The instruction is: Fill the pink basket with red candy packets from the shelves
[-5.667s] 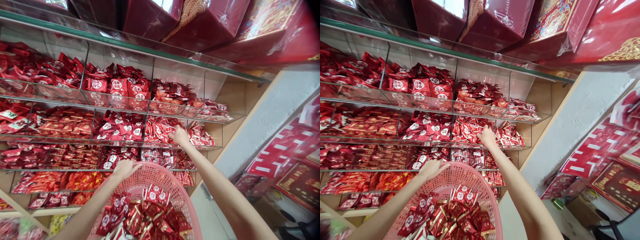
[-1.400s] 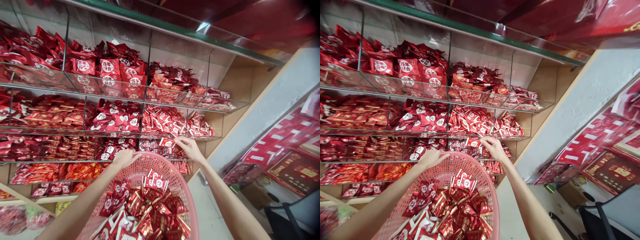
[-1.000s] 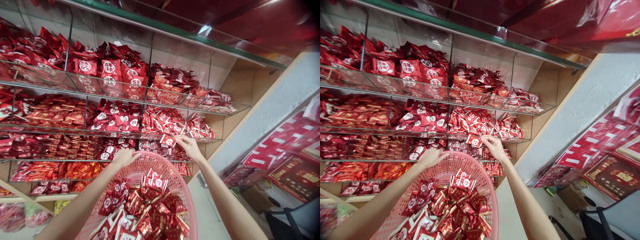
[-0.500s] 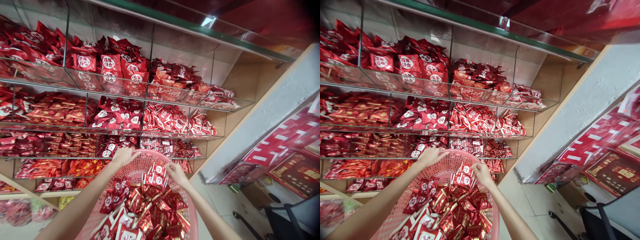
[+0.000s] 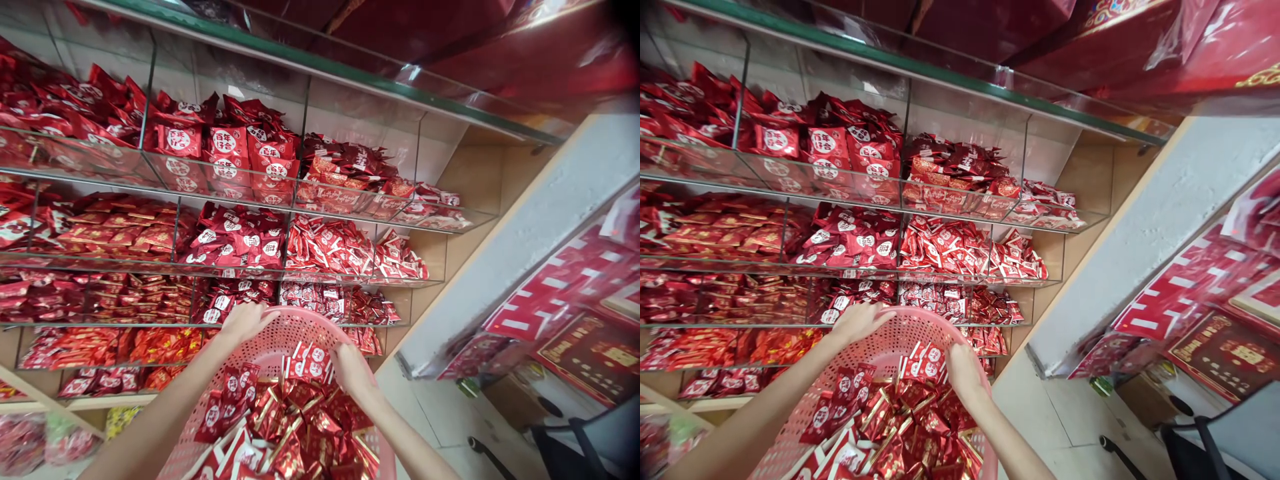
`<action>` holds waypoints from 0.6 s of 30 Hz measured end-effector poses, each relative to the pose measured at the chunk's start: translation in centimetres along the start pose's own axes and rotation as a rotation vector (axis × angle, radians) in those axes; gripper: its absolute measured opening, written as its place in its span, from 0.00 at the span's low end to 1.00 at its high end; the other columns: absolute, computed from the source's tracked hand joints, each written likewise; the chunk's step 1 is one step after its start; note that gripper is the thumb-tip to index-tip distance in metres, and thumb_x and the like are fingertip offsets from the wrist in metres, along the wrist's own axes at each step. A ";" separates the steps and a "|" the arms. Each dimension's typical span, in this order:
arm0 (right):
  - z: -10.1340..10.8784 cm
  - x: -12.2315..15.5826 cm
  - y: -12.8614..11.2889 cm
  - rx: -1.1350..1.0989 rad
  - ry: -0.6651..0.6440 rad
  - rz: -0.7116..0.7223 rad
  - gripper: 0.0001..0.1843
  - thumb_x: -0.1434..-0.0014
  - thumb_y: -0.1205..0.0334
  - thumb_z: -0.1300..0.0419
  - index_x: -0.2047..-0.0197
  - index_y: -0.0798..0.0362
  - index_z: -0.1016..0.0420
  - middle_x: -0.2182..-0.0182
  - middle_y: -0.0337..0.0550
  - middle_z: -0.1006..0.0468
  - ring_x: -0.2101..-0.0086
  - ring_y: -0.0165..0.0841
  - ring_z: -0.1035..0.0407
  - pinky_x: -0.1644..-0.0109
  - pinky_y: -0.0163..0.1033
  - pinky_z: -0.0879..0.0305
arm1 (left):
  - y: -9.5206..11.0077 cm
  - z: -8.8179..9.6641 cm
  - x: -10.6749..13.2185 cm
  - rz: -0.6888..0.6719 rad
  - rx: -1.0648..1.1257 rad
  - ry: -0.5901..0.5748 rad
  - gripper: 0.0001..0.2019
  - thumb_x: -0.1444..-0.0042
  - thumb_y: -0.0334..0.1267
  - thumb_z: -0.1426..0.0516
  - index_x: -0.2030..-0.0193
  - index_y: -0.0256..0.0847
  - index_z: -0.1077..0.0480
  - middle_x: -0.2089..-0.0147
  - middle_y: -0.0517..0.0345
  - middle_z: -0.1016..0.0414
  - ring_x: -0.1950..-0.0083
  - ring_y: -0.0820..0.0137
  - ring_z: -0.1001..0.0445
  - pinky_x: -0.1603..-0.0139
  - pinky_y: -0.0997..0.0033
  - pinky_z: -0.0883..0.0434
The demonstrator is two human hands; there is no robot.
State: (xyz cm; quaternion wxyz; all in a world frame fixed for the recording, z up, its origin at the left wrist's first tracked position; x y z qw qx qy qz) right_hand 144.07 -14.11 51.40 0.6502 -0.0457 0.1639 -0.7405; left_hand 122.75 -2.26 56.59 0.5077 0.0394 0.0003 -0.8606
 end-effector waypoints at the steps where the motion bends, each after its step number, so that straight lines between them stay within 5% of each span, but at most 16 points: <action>1: 0.9 -0.2 -0.2 0.030 0.024 0.009 0.13 0.46 0.69 0.52 0.80 0.54 0.34 0.78 0.50 0.25 0.76 0.33 0.31 0.76 0.35 0.50 | 0.0 0.1 0.0 -0.005 -0.001 0.004 0.37 0.49 0.61 0.71 0.60 0.37 0.31 0.67 0.44 0.25 0.63 0.60 0.27 0.62 0.63 0.35; 10: 17.4 -5.4 -1.9 0.047 0.525 -0.004 0.19 0.41 0.51 0.57 0.62 0.55 0.33 0.72 0.47 0.25 0.69 0.35 0.31 0.68 0.34 0.45 | 0.1 -0.1 0.2 -0.007 0.011 0.029 0.39 0.50 0.63 0.71 0.63 0.36 0.31 0.68 0.44 0.26 0.64 0.59 0.27 0.64 0.63 0.35; 13: 19.3 -8.4 -2.2 0.152 0.466 -0.143 0.25 0.44 0.44 0.56 0.59 0.58 0.35 0.70 0.53 0.25 0.66 0.40 0.31 0.66 0.37 0.42 | 0.2 -0.1 0.2 -0.001 0.013 0.024 0.38 0.50 0.63 0.70 0.63 0.36 0.31 0.68 0.44 0.26 0.65 0.60 0.27 0.63 0.63 0.35; 18: 18.7 -11.2 -2.9 0.207 0.319 -0.205 0.30 0.46 0.41 0.54 0.58 0.62 0.35 0.64 0.61 0.27 0.61 0.45 0.32 0.63 0.42 0.40 | 0.3 0.3 0.6 -0.004 -0.002 0.018 0.38 0.49 0.61 0.72 0.63 0.36 0.31 0.69 0.45 0.26 0.64 0.59 0.27 0.64 0.63 0.35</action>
Point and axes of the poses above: each hand's wrist, its own x-axis away from the middle knuckle, its own z-axis out of the back of the hand, y = z × x, the point moved 6 cm from there along -x, towards the middle knuckle
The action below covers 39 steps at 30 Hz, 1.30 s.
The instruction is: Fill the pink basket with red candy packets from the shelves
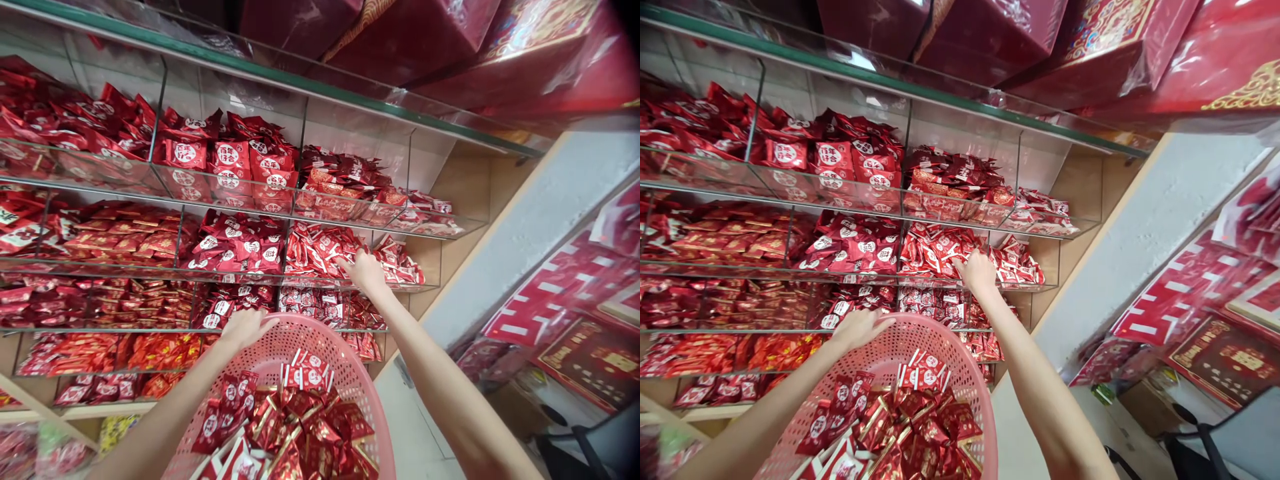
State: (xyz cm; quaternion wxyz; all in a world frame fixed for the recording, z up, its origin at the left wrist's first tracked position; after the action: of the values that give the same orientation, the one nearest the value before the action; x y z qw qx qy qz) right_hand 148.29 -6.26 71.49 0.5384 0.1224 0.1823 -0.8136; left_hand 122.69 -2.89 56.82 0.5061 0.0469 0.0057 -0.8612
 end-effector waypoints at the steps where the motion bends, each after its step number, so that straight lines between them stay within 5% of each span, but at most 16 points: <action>1: -0.3 -0.2 0.0 -0.003 -0.020 -0.005 0.29 0.47 0.42 0.53 0.57 0.62 0.35 0.63 0.61 0.28 0.60 0.45 0.32 0.62 0.42 0.40 | -0.1 0.1 0.1 0.002 -0.003 0.000 0.38 0.49 0.61 0.72 0.63 0.36 0.31 0.69 0.45 0.26 0.64 0.59 0.27 0.64 0.63 0.35; 10: -1.0 -0.8 0.6 0.010 -0.076 0.011 0.24 0.48 0.50 0.49 0.58 0.63 0.34 0.62 0.61 0.27 0.59 0.43 0.33 0.61 0.40 0.40 | -0.5 0.0 0.1 0.035 0.021 -0.018 0.38 0.49 0.61 0.70 0.60 0.36 0.31 0.65 0.43 0.26 0.61 0.59 0.28 0.61 0.62 0.35; 19: -0.1 -0.9 1.7 -0.157 0.046 0.012 0.21 0.51 0.50 0.47 0.60 0.59 0.33 0.69 0.53 0.26 0.66 0.40 0.32 0.67 0.38 0.42 | -0.4 -0.2 -0.5 0.028 0.021 -0.022 0.37 0.49 0.62 0.70 0.60 0.36 0.31 0.65 0.43 0.26 0.60 0.59 0.27 0.60 0.63 0.35; 25: 2.3 4.9 1.0 -0.515 0.097 0.222 0.24 0.47 0.48 0.50 0.52 0.55 0.39 0.74 0.40 0.28 0.79 0.29 0.37 0.73 0.34 0.44 | -0.7 -0.2 -0.6 0.050 0.024 -0.022 0.37 0.49 0.62 0.69 0.60 0.36 0.31 0.64 0.43 0.26 0.60 0.59 0.28 0.60 0.64 0.36; 27: 0.6 8.3 0.3 -0.597 -0.025 0.319 0.23 0.46 0.50 0.51 0.50 0.53 0.41 0.72 0.39 0.28 0.81 0.27 0.39 0.76 0.32 0.46 | -0.8 -0.2 -0.7 0.041 0.010 -0.016 0.37 0.49 0.62 0.70 0.60 0.36 0.31 0.64 0.43 0.26 0.60 0.59 0.28 0.60 0.63 0.36; 31: -6.5 14.2 -0.3 -0.470 -0.309 0.424 0.20 0.44 0.54 0.51 0.49 0.51 0.42 0.71 0.40 0.27 0.78 0.29 0.35 0.73 0.32 0.44 | -0.8 -0.4 -0.7 0.027 -0.001 -0.010 0.38 0.50 0.62 0.70 0.60 0.36 0.31 0.65 0.43 0.26 0.61 0.59 0.28 0.60 0.62 0.36; 35: -12.0 16.9 0.5 -0.154 -0.381 0.419 0.17 0.43 0.57 0.52 0.52 0.53 0.41 0.64 0.48 0.27 0.68 0.35 0.30 0.67 0.35 0.41 | -0.8 -0.6 -0.6 0.032 0.002 -0.012 0.38 0.50 0.63 0.70 0.58 0.36 0.31 0.64 0.43 0.26 0.61 0.59 0.28 0.60 0.63 0.36; 39: -13.8 18.0 0.9 0.043 -0.401 0.396 0.14 0.43 0.60 0.52 0.54 0.53 0.40 0.63 0.47 0.27 0.69 0.36 0.29 0.69 0.35 0.40 | -0.7 -0.5 -0.3 0.027 0.008 -0.021 0.39 0.50 0.63 0.70 0.59 0.36 0.31 0.65 0.43 0.26 0.62 0.59 0.28 0.61 0.63 0.36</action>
State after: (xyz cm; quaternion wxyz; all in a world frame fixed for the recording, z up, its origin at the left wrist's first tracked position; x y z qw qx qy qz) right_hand 142.17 -15.68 51.72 0.7096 0.0035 0.0271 -0.7041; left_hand 122.25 -2.27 56.33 0.5175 0.0402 -0.0037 -0.8547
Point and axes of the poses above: each hand's wrist, its own x-axis away from the middle knuckle, its own z-axis out of the back of the hand, y = z × x, the point moved 6 cm from there along -x, towards the middle knuckle
